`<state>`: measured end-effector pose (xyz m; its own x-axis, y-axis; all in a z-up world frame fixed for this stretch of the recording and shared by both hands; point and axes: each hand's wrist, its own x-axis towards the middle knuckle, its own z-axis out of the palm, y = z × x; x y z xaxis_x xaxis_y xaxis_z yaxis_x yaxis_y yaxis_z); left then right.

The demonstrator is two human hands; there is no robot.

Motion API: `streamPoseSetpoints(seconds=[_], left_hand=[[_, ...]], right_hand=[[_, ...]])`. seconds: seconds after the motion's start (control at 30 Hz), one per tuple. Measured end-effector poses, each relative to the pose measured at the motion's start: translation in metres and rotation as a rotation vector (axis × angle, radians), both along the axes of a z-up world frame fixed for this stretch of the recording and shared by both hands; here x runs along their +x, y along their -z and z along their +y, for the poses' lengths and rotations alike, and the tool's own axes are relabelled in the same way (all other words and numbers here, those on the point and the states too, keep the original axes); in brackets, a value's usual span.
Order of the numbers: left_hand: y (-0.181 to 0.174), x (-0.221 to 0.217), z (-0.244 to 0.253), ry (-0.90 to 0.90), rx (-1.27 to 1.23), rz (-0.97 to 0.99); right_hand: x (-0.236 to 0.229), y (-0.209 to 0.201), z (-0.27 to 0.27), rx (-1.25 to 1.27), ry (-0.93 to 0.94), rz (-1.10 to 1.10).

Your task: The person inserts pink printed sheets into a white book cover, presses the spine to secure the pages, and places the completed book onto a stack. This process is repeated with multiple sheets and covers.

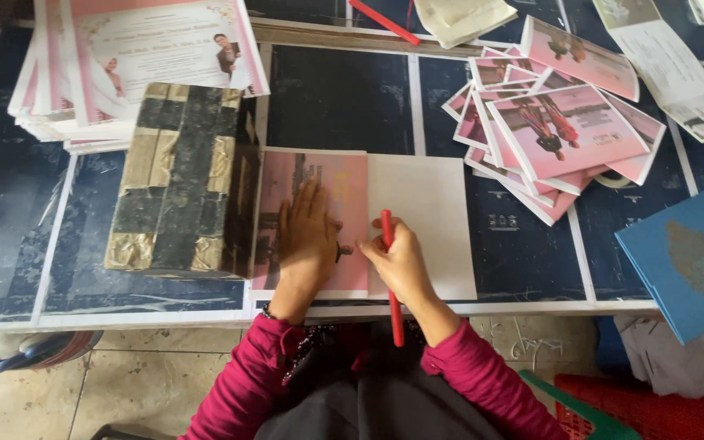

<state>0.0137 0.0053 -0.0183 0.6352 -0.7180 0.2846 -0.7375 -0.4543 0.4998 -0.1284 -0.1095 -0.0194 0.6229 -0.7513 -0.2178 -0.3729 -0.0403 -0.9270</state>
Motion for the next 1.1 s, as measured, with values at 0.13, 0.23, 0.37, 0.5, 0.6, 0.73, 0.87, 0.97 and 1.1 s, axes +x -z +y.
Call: streamPoseSetpoints(seconds=[0.13,0.23,0.37,0.5,0.6,0.73,0.87,0.97,1.1], left_hand=[[0.002,0.000,0.006,0.001,-0.125,0.058],[-0.003,-0.003,0.003,0.004,-0.320,0.252],[-0.026,-0.016,-0.007,0.038,-0.447,0.290],[-0.057,-0.024,-0.009,0.009,-0.550,0.252],[-0.049,-0.019,-0.020,0.022,-0.574,0.230],[-0.036,-0.047,-0.072,0.109,-0.496,0.278],[-0.023,-0.102,-0.132,0.190,-0.261,0.194],[-0.028,-0.136,-0.156,0.236,-0.033,0.155],[-0.023,-0.153,-0.170,0.239,0.262,0.096]], right_hand=[[0.000,-0.028,0.010,0.334,0.075,-0.147],[-0.004,-0.028,0.004,0.440,0.056,-0.138],[-0.005,-0.021,0.013,0.433,-0.035,-0.169],[-0.024,-0.030,-0.022,0.188,0.091,-0.217],[-0.069,-0.119,-0.062,-0.097,0.222,-0.220],[-0.125,-0.105,-0.152,-0.009,0.375,-0.427],[-0.165,-0.092,-0.164,-0.021,0.465,-0.420],[-0.175,-0.082,-0.138,-0.065,0.458,-0.362],[-0.182,-0.075,-0.120,-0.191,0.560,-0.458]])
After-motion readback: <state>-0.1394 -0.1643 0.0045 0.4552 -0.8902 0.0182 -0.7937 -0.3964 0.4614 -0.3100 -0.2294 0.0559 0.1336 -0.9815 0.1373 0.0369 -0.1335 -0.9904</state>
